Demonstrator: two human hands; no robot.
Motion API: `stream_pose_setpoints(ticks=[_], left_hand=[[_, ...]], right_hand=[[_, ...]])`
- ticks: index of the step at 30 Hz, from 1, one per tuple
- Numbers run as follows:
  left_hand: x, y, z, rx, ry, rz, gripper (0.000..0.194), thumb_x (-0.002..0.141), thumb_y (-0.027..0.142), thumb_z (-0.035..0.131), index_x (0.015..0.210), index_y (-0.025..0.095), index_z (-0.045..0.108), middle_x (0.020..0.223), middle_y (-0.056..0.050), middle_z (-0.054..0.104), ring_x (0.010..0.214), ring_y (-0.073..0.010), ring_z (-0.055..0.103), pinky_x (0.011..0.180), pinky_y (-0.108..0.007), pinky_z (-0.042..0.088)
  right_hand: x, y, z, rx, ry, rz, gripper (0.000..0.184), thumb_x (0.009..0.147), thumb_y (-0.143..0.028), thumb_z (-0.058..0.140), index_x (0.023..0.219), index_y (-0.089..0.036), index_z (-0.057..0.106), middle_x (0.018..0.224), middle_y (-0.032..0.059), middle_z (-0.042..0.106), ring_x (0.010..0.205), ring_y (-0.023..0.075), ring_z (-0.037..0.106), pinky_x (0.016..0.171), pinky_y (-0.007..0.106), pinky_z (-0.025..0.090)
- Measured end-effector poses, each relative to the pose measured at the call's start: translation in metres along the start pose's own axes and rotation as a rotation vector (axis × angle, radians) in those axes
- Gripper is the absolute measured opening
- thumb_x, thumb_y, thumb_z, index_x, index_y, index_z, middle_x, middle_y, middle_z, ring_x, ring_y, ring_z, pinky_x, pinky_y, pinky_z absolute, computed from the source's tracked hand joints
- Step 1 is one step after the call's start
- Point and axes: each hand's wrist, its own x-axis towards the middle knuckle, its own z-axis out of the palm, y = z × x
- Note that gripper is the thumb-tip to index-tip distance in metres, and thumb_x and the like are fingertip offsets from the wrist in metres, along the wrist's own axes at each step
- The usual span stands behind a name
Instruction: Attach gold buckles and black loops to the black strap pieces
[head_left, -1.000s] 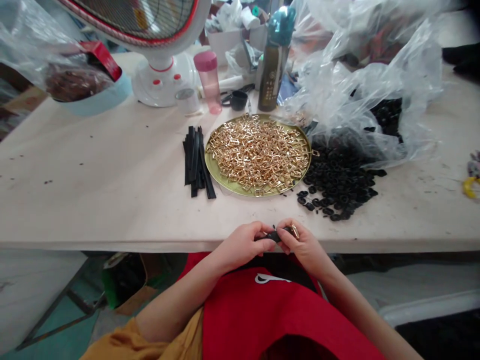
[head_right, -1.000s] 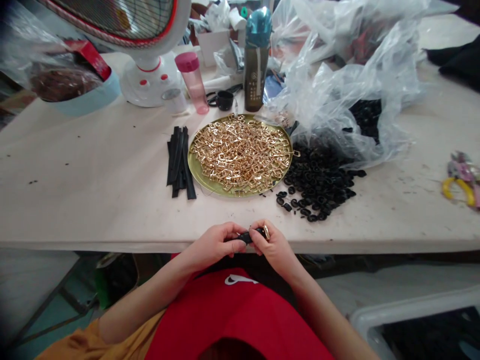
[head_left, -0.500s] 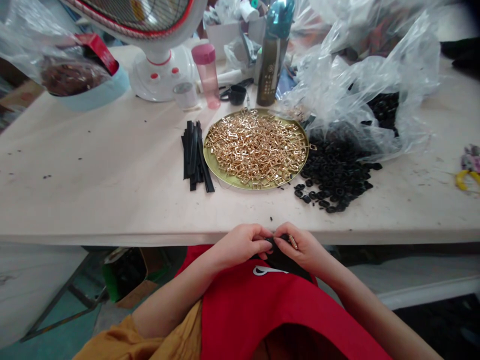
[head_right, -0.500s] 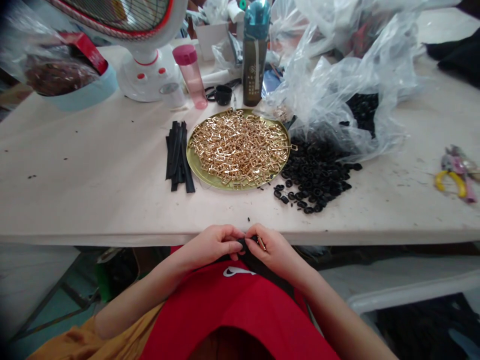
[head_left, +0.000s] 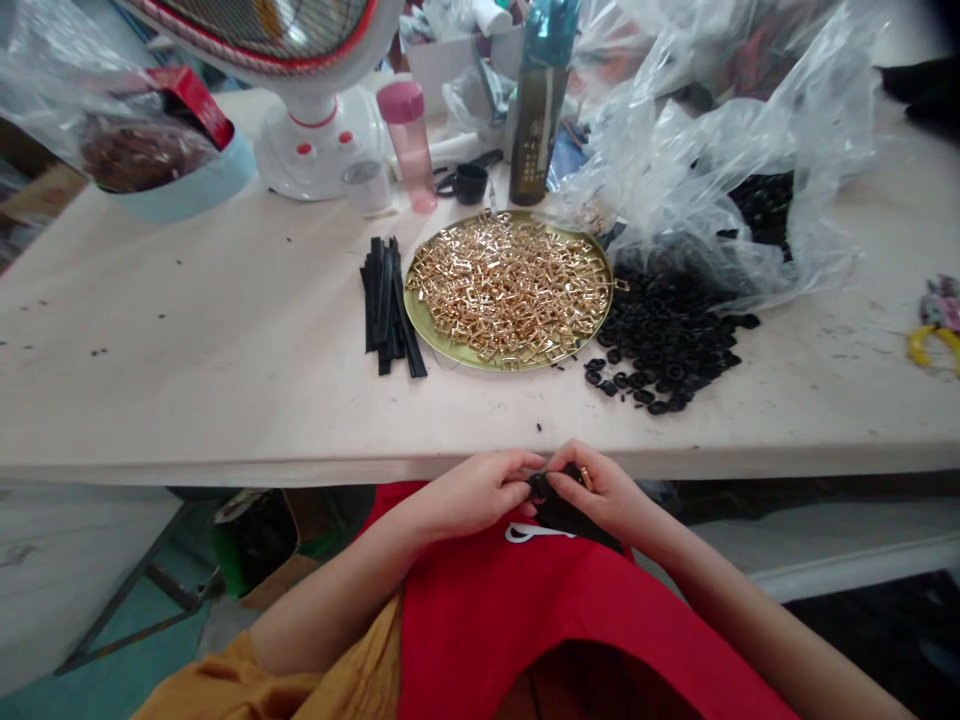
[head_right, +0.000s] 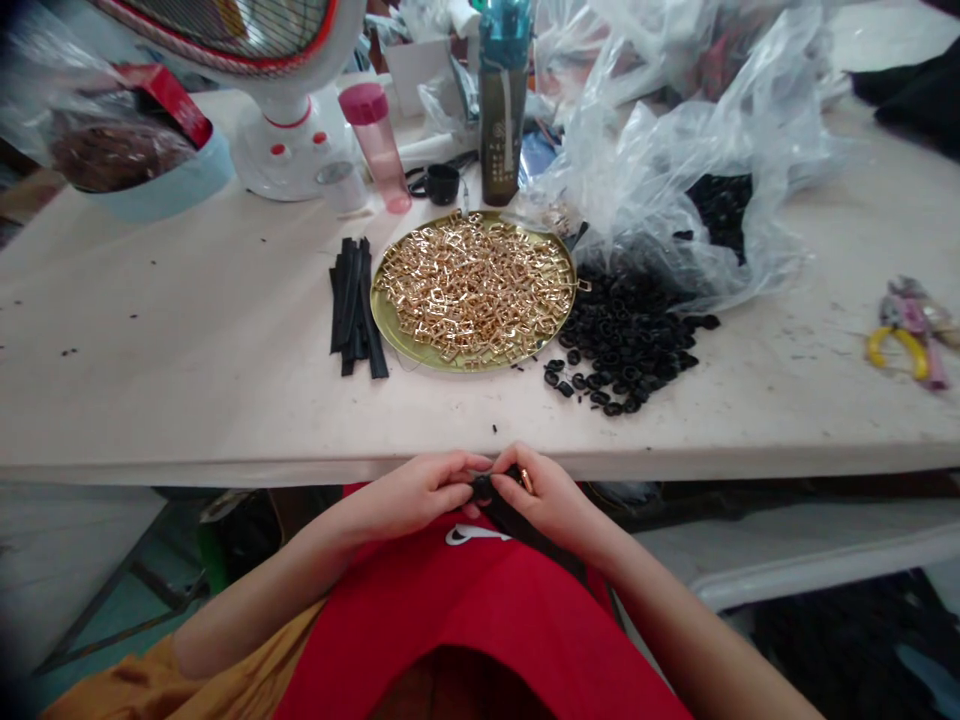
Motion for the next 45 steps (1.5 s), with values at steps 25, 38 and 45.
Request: stream_pose_setpoints(ticks=[25, 38, 45], left_hand=[[0.000, -0.003, 0.002, 0.084, -0.006, -0.085, 0.028, 0.081, 0.034, 0.039, 0.065, 0.014, 0.052, 0.056, 0.002, 0.053, 0.049, -0.0080, 0.046, 0.051, -0.019, 0.036], [0.002, -0.012, -0.002, 0.156, 0.019, -0.049, 0.033, 0.083, 0.035, 0.031, 0.079, 0.014, 0.056, 0.055, 0.004, 0.045, 0.052, -0.0084, 0.041, 0.052, -0.019, 0.033], [-0.001, -0.004, -0.008, 0.188, -0.015, -0.053, 0.026, 0.080, 0.033, 0.040, 0.068, 0.014, 0.054, 0.060, 0.003, 0.052, 0.055, -0.0085, 0.045, 0.054, -0.019, 0.033]], right_hand=[[-0.004, -0.001, 0.012, -0.054, 0.165, -0.094, 0.015, 0.082, -0.026, 0.042, 0.092, -0.019, 0.051, 0.082, 0.0042, 0.060, 0.075, 0.0160, 0.055, 0.068, 0.028, 0.045], [-0.005, -0.004, 0.014, 0.098, 0.143, -0.071, 0.018, 0.084, -0.027, 0.040, 0.095, -0.018, 0.050, 0.081, 0.0040, 0.059, 0.073, 0.0150, 0.056, 0.068, 0.027, 0.046], [-0.003, -0.001, 0.024, 0.138, 0.268, 0.005, 0.022, 0.085, -0.032, 0.038, 0.097, -0.017, 0.048, 0.078, 0.0038, 0.056, 0.066, 0.0137, 0.053, 0.060, 0.025, 0.044]])
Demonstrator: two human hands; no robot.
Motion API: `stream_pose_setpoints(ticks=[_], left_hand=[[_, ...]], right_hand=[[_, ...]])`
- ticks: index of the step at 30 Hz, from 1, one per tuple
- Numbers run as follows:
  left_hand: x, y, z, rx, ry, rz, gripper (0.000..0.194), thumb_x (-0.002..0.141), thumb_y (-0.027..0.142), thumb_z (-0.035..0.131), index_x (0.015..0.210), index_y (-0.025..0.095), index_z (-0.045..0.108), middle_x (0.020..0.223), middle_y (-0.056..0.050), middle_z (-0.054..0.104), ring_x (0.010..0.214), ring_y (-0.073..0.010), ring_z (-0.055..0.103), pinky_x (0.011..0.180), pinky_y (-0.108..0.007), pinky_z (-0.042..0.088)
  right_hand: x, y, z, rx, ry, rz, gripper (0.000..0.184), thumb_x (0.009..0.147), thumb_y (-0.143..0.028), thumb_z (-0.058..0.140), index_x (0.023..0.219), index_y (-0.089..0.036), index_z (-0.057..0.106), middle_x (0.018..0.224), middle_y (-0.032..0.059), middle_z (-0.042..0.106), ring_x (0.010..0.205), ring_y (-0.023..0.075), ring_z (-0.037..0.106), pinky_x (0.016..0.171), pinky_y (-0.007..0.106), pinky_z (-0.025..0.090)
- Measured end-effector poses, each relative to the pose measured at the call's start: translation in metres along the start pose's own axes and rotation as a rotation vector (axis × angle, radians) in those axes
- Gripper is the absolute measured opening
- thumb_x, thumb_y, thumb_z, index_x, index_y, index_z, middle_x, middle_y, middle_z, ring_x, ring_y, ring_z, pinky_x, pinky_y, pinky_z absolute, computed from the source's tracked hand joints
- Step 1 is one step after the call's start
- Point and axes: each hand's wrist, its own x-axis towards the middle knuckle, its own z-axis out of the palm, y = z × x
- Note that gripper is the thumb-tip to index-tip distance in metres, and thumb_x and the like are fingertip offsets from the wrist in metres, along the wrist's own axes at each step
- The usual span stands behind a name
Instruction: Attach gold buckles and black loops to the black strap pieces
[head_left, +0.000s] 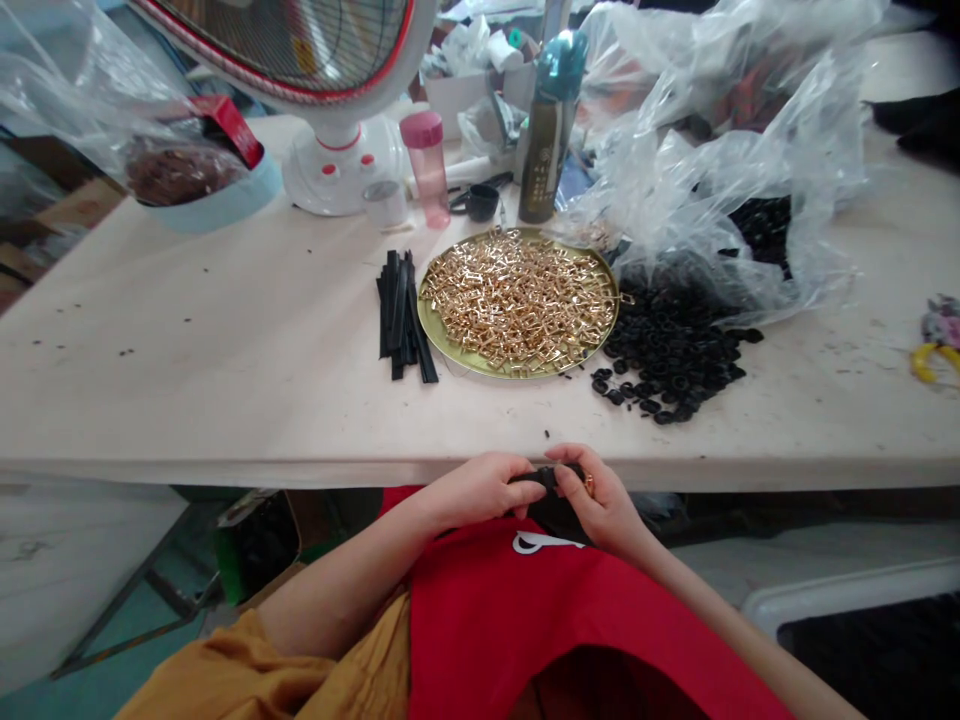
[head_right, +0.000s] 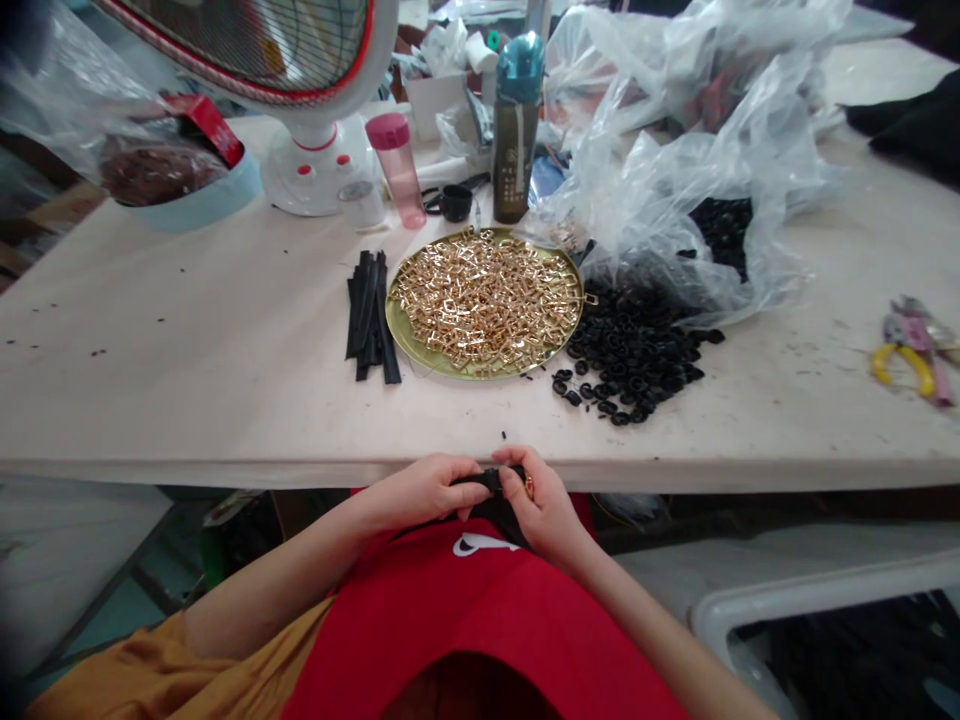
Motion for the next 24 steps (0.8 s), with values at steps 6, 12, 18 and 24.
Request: stream_pose_setpoints(ticks=[6, 12, 18, 24], left_hand=[[0.010, 0.002, 0.008, 0.071, 0.100, -0.028, 0.027, 0.078, 0.035, 0.042, 0.073, 0.013, 0.058, 0.059, 0.002, 0.053, 0.054, -0.0100, 0.044, 0.053, -0.021, 0.031], [0.009, 0.003, 0.004, 0.035, -0.013, -0.027, 0.030, 0.081, 0.033, 0.038, 0.066, 0.014, 0.055, 0.058, 0.001, 0.054, 0.053, -0.0094, 0.046, 0.056, -0.020, 0.035], [0.006, 0.005, 0.007, -0.025, -0.082, 0.001, 0.032, 0.084, 0.031, 0.033, 0.066, 0.013, 0.053, 0.060, 0.000, 0.054, 0.052, -0.0084, 0.049, 0.058, -0.020, 0.039], [0.003, 0.007, 0.001, -0.050, -0.111, -0.031, 0.032, 0.085, 0.032, 0.032, 0.074, 0.013, 0.055, 0.058, 0.001, 0.054, 0.051, -0.0083, 0.050, 0.057, -0.020, 0.041]], right_hand=[[0.002, 0.007, 0.003, -0.079, 0.067, -0.041, 0.020, 0.085, -0.029, 0.037, 0.097, -0.018, 0.049, 0.082, 0.0045, 0.058, 0.073, 0.0152, 0.055, 0.067, 0.027, 0.045], [0.002, 0.006, -0.009, -0.073, -0.115, -0.058, 0.024, 0.087, -0.030, 0.037, 0.105, -0.018, 0.047, 0.084, 0.0048, 0.058, 0.073, 0.0152, 0.055, 0.065, 0.027, 0.045], [0.004, -0.005, -0.018, -0.055, -0.263, -0.084, 0.026, 0.087, -0.028, 0.037, 0.109, -0.018, 0.048, 0.082, 0.0035, 0.058, 0.070, 0.0137, 0.054, 0.065, 0.026, 0.045], [0.002, -0.002, -0.013, -0.034, -0.161, -0.090, 0.027, 0.087, -0.030, 0.035, 0.110, -0.019, 0.046, 0.080, 0.0028, 0.057, 0.067, 0.0132, 0.054, 0.063, 0.025, 0.045]])
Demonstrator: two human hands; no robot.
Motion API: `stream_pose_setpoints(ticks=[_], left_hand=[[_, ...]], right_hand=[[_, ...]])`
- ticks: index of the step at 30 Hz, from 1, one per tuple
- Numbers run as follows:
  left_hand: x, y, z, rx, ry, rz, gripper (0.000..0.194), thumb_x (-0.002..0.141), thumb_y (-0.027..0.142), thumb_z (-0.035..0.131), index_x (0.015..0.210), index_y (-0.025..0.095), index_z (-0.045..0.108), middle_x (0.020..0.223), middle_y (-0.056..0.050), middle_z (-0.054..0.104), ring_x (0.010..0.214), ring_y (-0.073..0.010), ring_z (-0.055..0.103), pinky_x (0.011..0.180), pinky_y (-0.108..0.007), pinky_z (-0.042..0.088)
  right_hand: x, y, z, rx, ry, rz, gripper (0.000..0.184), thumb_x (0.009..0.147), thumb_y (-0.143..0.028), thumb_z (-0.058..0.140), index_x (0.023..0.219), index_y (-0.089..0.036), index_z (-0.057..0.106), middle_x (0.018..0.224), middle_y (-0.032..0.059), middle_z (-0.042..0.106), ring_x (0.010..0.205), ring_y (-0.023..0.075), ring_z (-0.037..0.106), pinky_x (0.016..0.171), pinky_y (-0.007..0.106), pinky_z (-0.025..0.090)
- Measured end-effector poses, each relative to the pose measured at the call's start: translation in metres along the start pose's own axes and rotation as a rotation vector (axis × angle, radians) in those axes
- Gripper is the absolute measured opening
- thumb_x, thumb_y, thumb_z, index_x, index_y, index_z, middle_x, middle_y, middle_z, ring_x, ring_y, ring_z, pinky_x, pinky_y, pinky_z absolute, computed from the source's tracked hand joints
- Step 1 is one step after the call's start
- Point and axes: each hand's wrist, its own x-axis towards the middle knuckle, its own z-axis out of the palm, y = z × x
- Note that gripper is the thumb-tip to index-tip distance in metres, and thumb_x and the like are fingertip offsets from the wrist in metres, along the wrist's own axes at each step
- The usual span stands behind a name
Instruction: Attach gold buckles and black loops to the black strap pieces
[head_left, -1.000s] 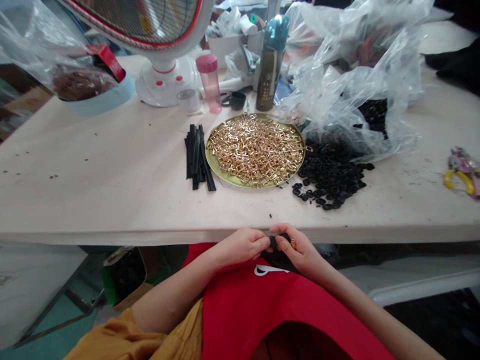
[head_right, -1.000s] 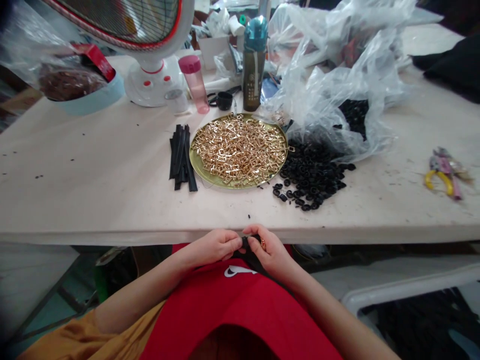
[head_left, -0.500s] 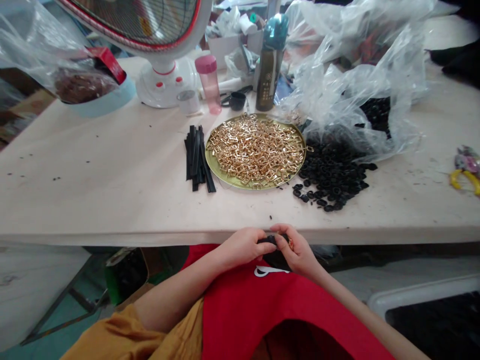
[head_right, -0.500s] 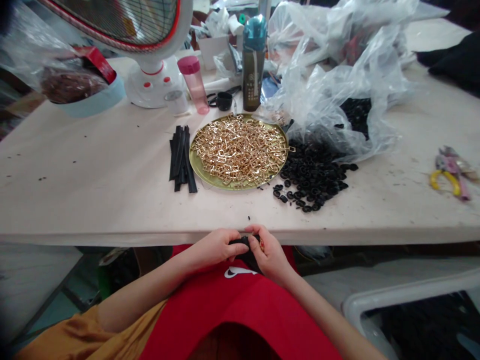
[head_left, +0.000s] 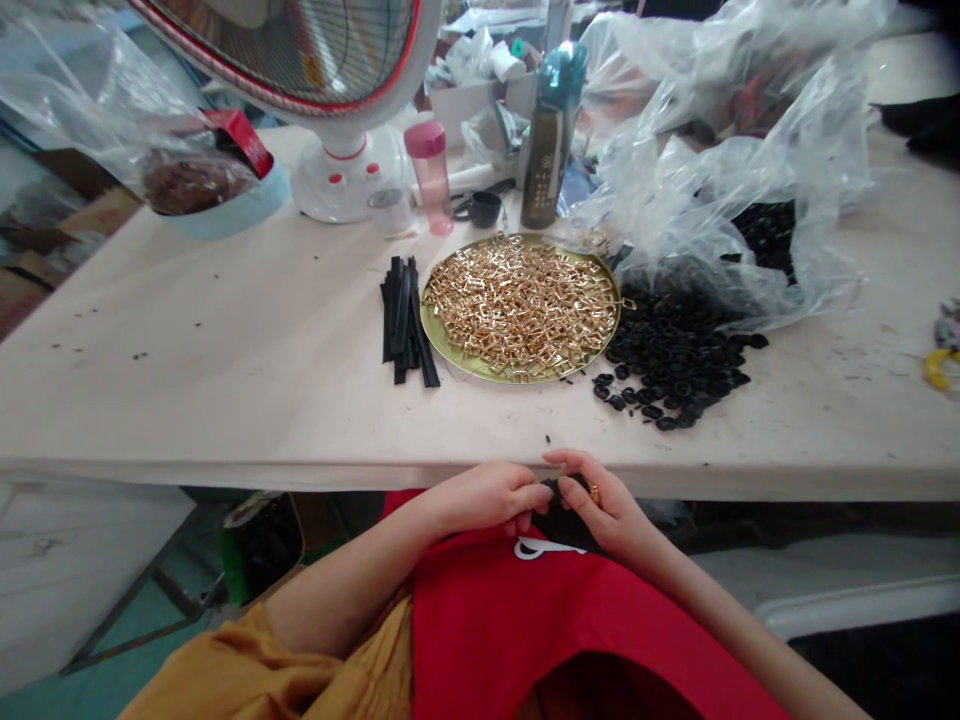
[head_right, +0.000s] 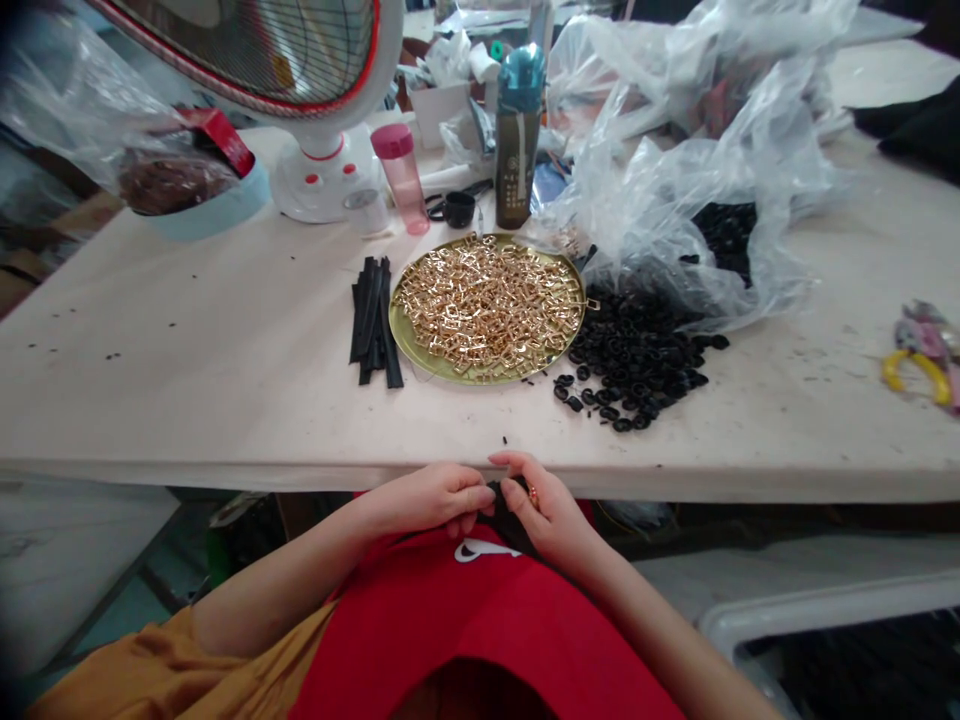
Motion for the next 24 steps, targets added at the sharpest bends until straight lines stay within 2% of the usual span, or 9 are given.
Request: stream_pose_setpoints(ticks=[2, 5, 9, 13, 17, 19, 21, 24], left_hand=[[0.000, -0.001, 0.000, -0.012, 0.011, -0.010, 0.031, 0.085, 0.032, 0.033, 0.075, 0.013, 0.055, 0.057, 0.002, 0.053, 0.051, -0.0084, 0.050, 0.058, -0.020, 0.041], [0.004, -0.003, 0.004, -0.002, 0.028, 0.019, 0.032, 0.086, 0.031, 0.032, 0.072, 0.013, 0.055, 0.058, 0.001, 0.054, 0.052, -0.0077, 0.050, 0.060, -0.019, 0.041], [0.006, -0.002, 0.006, 0.060, 0.058, 0.073, 0.030, 0.087, 0.029, 0.031, 0.075, 0.014, 0.054, 0.062, 0.001, 0.055, 0.054, -0.0076, 0.049, 0.058, -0.018, 0.039], [-0.001, 0.005, -0.005, 0.294, 0.158, 0.113, 0.032, 0.087, 0.028, 0.030, 0.068, 0.015, 0.052, 0.063, 0.001, 0.055, 0.057, -0.0093, 0.049, 0.057, -0.019, 0.037], [-0.003, 0.013, -0.015, 0.613, 0.203, 0.102, 0.036, 0.087, 0.029, 0.029, 0.068, 0.015, 0.056, 0.069, -0.004, 0.060, 0.063, -0.0141, 0.053, 0.058, -0.023, 0.037], [0.002, 0.016, -0.019, 0.722, 0.223, 0.079, 0.036, 0.086, 0.030, 0.029, 0.072, 0.014, 0.058, 0.073, -0.007, 0.062, 0.063, -0.0167, 0.055, 0.056, -0.025, 0.037], [0.008, 0.016, -0.026, 0.747, 0.237, 0.068, 0.036, 0.086, 0.030, 0.029, 0.073, 0.014, 0.059, 0.074, -0.009, 0.063, 0.064, -0.0176, 0.055, 0.056, -0.025, 0.037], [0.013, 0.015, -0.038, 0.600, 0.193, 0.107, 0.033, 0.084, 0.026, 0.030, 0.071, 0.014, 0.058, 0.069, -0.006, 0.060, 0.064, -0.0150, 0.052, 0.060, -0.024, 0.038]], right_hand=[[0.001, -0.001, 0.000, -0.042, 0.010, -0.026, 0.027, 0.087, -0.030, 0.035, 0.110, -0.019, 0.046, 0.080, 0.0031, 0.057, 0.068, 0.0137, 0.054, 0.064, 0.026, 0.045], [0.002, -0.005, -0.004, -0.092, -0.055, -0.064, 0.027, 0.087, -0.028, 0.035, 0.110, -0.019, 0.047, 0.078, 0.0031, 0.058, 0.070, 0.0146, 0.055, 0.066, 0.027, 0.045], [0.005, -0.009, -0.012, -0.121, -0.061, -0.076, 0.027, 0.088, -0.028, 0.035, 0.111, -0.020, 0.046, 0.086, 0.0044, 0.058, 0.080, 0.0156, 0.056, 0.073, 0.028, 0.045], [0.014, -0.010, -0.012, -0.091, -0.091, -0.019, 0.030, 0.089, -0.031, 0.033, 0.115, -0.020, 0.044, 0.082, 0.0025, 0.057, 0.073, 0.0144, 0.055, 0.069, 0.027, 0.045], [0.026, -0.008, -0.009, -0.030, -0.143, -0.017, 0.031, 0.089, -0.034, 0.033, 0.113, -0.021, 0.046, 0.090, 0.0046, 0.060, 0.083, 0.0166, 0.058, 0.074, 0.029, 0.046], [0.032, -0.003, -0.008, -0.017, -0.125, -0.042, 0.030, 0.088, -0.036, 0.035, 0.110, -0.021, 0.049, 0.095, 0.0059, 0.061, 0.089, 0.0184, 0.057, 0.078, 0.031, 0.046], [0.038, 0.001, -0.007, -0.007, -0.063, -0.048, 0.029, 0.086, -0.037, 0.038, 0.105, -0.021, 0.052, 0.093, 0.0061, 0.062, 0.087, 0.0190, 0.058, 0.074, 0.030, 0.046], [0.049, 0.002, -0.005, 0.057, 0.042, -0.001, 0.026, 0.085, -0.040, 0.039, 0.094, -0.020, 0.053, 0.073, 0.0028, 0.059, 0.067, 0.0156, 0.056, 0.058, 0.026, 0.045]])
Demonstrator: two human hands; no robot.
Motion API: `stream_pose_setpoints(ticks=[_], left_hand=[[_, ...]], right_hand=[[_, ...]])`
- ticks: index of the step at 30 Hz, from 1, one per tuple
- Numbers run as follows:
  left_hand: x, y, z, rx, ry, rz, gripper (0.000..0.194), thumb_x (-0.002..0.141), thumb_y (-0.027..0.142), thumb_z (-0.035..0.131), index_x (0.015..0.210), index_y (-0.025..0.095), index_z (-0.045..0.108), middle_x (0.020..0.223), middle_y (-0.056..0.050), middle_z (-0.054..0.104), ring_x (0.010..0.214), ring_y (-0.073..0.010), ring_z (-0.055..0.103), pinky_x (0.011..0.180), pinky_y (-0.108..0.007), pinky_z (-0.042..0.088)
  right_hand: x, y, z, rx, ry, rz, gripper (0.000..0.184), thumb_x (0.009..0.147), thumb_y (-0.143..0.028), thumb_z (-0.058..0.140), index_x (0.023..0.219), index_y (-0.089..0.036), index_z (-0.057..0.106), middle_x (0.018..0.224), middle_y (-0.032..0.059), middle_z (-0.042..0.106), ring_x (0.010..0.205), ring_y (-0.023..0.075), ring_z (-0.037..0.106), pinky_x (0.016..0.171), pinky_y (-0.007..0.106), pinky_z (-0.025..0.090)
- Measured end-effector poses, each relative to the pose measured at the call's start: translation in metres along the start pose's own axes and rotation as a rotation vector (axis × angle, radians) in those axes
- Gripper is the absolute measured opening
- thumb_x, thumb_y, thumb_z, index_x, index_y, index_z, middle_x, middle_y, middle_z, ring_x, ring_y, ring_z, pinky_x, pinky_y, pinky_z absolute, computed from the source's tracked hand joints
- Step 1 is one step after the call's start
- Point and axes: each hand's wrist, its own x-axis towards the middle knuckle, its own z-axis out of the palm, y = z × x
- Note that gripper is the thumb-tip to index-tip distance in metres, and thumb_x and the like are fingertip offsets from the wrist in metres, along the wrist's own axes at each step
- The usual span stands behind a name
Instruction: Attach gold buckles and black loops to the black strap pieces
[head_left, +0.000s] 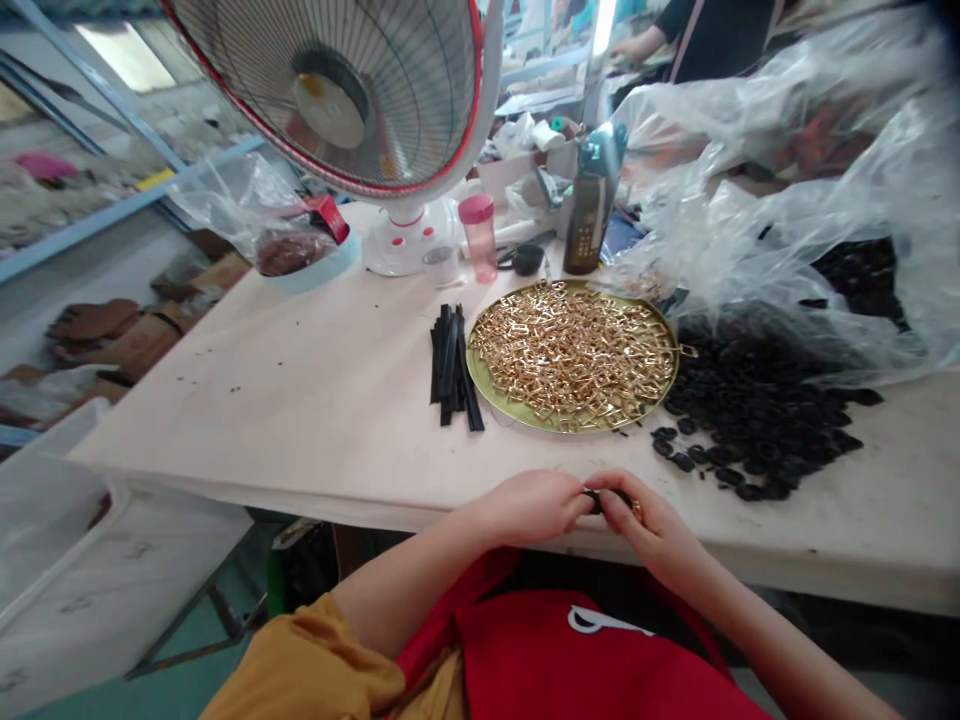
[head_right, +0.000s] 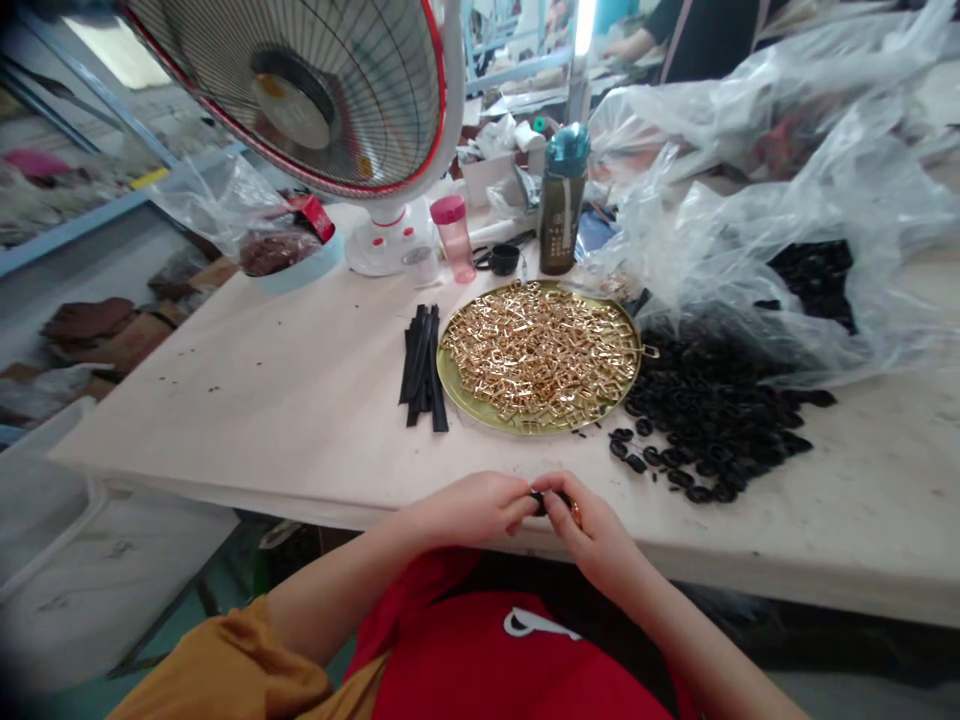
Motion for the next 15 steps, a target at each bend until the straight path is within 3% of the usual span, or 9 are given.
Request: stream_pose_setpoints(ticks=[3, 7, 11, 15], left_hand=[[-0.001, -0.009, -0.006, -0.266, -0.021, -0.013, 0.030, 0.082, 0.026, 0.032, 0.076, 0.013, 0.058, 0.065, 0.000, 0.053, 0.062, -0.0115, 0.048, 0.060, -0.021, 0.038], [-0.003, -0.015, -0.004, -0.510, 0.000, -0.073, 0.035, 0.083, 0.034, 0.032, 0.091, 0.013, 0.059, 0.062, 0.003, 0.043, 0.056, -0.0089, 0.039, 0.054, -0.019, 0.034], [-0.002, -0.016, 0.002, -0.547, -0.022, -0.046, 0.035, 0.081, 0.034, 0.036, 0.090, 0.012, 0.061, 0.073, 0.001, 0.052, 0.067, -0.0104, 0.045, 0.065, -0.021, 0.037], [-0.001, -0.016, 0.003, -0.541, -0.035, -0.059, 0.035, 0.079, 0.035, 0.038, 0.093, 0.011, 0.061, 0.077, -0.001, 0.056, 0.071, -0.0115, 0.047, 0.068, -0.022, 0.037]], right_hand=[[0.008, -0.005, 0.003, 0.159, 0.020, 0.078, 0.028, 0.084, -0.045, 0.040, 0.086, -0.019, 0.051, 0.055, -0.0031, 0.048, 0.050, 0.0113, 0.045, 0.047, 0.023, 0.037], [0.010, -0.014, 0.005, 0.338, 0.026, 0.153, 0.029, 0.083, -0.047, 0.040, 0.085, -0.018, 0.048, 0.051, -0.0060, 0.041, 0.045, 0.0088, 0.036, 0.042, 0.020, 0.029], [0.005, -0.016, 0.000, 0.298, -0.025, 0.125, 0.030, 0.084, -0.043, 0.040, 0.095, -0.018, 0.052, 0.053, -0.0057, 0.040, 0.047, 0.0091, 0.037, 0.044, 0.021, 0.029], [0.003, -0.015, -0.002, 0.200, -0.061, 0.067, 0.026, 0.084, -0.040, 0.041, 0.088, -0.018, 0.055, 0.054, -0.0050, 0.041, 0.049, 0.0091, 0.038, 0.046, 0.021, 0.031]])
